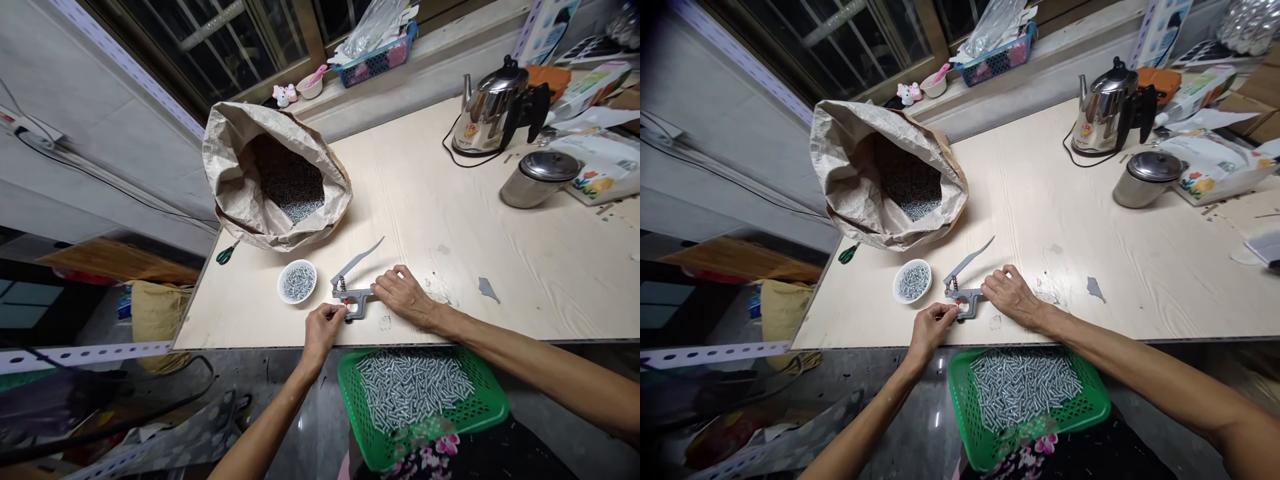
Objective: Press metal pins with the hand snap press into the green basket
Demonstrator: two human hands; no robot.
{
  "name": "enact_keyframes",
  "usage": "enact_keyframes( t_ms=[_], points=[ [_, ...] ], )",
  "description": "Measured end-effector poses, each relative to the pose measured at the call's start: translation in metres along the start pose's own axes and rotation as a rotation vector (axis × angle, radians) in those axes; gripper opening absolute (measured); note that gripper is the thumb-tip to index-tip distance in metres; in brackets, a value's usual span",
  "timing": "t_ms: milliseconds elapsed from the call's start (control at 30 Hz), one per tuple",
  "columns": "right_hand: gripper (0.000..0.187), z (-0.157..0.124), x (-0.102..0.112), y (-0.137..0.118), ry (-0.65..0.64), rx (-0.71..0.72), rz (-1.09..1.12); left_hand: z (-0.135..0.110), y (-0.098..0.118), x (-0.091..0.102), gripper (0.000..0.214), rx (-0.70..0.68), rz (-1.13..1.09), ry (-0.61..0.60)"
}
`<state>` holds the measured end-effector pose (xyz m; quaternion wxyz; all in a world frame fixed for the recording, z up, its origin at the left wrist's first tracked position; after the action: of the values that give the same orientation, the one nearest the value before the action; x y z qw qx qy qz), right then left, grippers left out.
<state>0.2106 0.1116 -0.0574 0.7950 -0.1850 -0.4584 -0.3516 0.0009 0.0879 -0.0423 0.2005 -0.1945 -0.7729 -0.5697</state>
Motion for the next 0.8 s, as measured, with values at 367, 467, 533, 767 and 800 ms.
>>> enact_keyframes(
  t_ms=[367, 467, 533, 767, 800],
  points=[
    [0.026, -0.003, -0.008, 0.001, -0.099, -0.031, 0.106, 0.018, 0.005, 0.008, 0.040, 0.156, 0.112, -0.385],
    [0.023, -0.003, -0.009, 0.001, -0.124, -0.037, 0.151, 0.019, 0.004, 0.008, 0.041, 0.217, 0.099, -0.424],
    [0.022, -0.004, -0.010, 0.001, -0.141, -0.034, 0.164, 0.019, 0.002, 0.007, 0.041, 0.243, 0.123, -0.445],
    [0.013, -0.001, -0.007, 0.000, -0.249, -0.089, 0.220, 0.012, -0.003, 0.002, 0.044, 0.296, 0.115, -0.464],
    [0.008, -0.001, -0.005, 0.003, -0.259, -0.096, 0.251, 0.010, -0.004, 0.002, 0.046, 0.292, 0.098, -0.467]
  ],
)
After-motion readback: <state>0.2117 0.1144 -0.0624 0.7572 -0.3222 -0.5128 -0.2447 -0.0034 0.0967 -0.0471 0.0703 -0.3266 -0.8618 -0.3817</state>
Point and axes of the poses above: each hand's wrist, its own z-axis towards the middle knuckle, its own x-axis out of the back of the hand, y = z × x, the point moved 2 cm from there along z, towards the middle knuckle, and after that the axes turned 3 degrees about -z, right-handed, at the moved point
